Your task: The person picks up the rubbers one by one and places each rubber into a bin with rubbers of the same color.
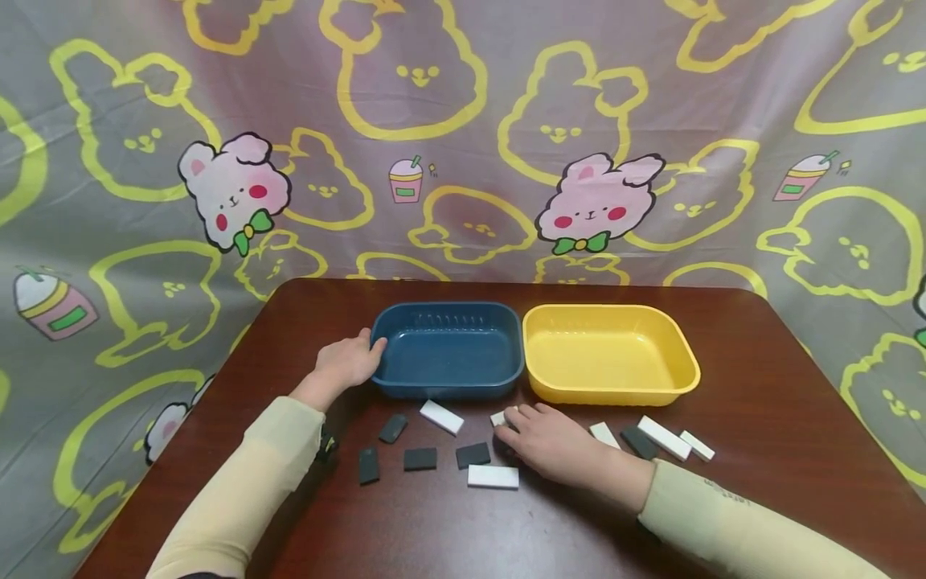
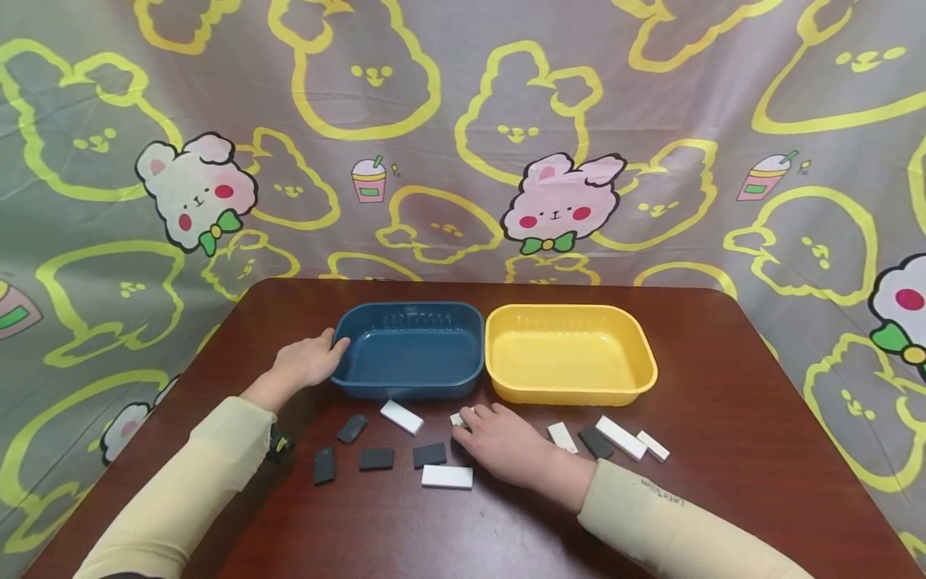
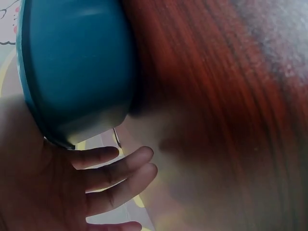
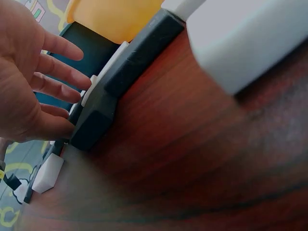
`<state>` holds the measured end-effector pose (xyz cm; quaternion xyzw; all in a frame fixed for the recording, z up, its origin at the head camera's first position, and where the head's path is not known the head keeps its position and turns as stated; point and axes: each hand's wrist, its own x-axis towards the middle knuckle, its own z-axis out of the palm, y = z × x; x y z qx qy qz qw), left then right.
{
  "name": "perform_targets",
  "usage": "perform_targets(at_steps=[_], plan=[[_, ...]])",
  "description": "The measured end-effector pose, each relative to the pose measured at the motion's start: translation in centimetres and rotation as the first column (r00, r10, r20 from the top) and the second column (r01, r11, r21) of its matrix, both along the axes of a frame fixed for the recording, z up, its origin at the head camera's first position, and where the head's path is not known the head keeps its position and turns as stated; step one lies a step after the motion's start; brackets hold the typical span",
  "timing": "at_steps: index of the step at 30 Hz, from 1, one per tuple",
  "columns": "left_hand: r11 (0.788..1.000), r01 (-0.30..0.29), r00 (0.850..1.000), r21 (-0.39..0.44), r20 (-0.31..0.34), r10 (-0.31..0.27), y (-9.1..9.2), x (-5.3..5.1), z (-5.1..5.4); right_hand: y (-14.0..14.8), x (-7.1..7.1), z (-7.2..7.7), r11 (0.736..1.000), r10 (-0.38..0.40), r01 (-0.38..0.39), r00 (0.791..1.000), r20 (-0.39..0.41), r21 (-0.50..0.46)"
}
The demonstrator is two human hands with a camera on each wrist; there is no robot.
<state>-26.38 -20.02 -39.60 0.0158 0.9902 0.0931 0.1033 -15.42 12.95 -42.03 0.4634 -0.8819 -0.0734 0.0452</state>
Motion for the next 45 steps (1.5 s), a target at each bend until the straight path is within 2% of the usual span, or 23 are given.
perform_targets(at_steps=[8,13,18,24,35,37,40,45], plan=[[1.0,-0.015,1.0,-0.01,0.005,0.015,0.5,-0.4,-0.2,-0.1,-0.2,0.0,1.0,-0.021,0.02,0.999,0.034,0.002],[1.0,-0.024,1.0,-0.005,0.01,0.024,0.6,-0.4,-0.2,0.0,-0.4,-0.2,1.0,-0.023,0.024,1.0,0.02,-0.013],[0.999,-0.016,1.0,-0.034,-0.014,0.016,0.7,-0.4,0.0,-0.1,-0.6,-0.2,0.998,-0.016,0.015,1.0,-0.016,-0.053],[0.999,-0.022,0.999,-0.041,-0.032,0.02,0.7,-0.3,0.3,-0.3,-0.7,0.2,0.997,-0.011,0.011,1.0,0.009,-0.078],[0.998,-0.061,0.998,0.007,0.001,0.061,0.8,-0.2,0.6,-0.7,-1.1,0.9,1.0,0.007,-0.007,1.0,0.021,-0.013],[0.998,-0.063,0.998,0.009,-0.001,0.063,0.8,-0.1,0.6,-0.7,-1.1,1.3,1.0,0.018,-0.017,0.999,0.041,-0.024],[0.998,-0.069,0.998,0.01,-0.002,0.069,0.8,0.0,0.4,-1.0,-1.1,2.5,0.995,0.049,-0.041,0.996,0.078,-0.095],[0.997,-0.079,0.997,0.004,-0.012,0.079,0.8,0.1,0.5,-2.2,-1.8,5.9,0.976,0.078,-0.062,0.995,0.068,-0.21]])
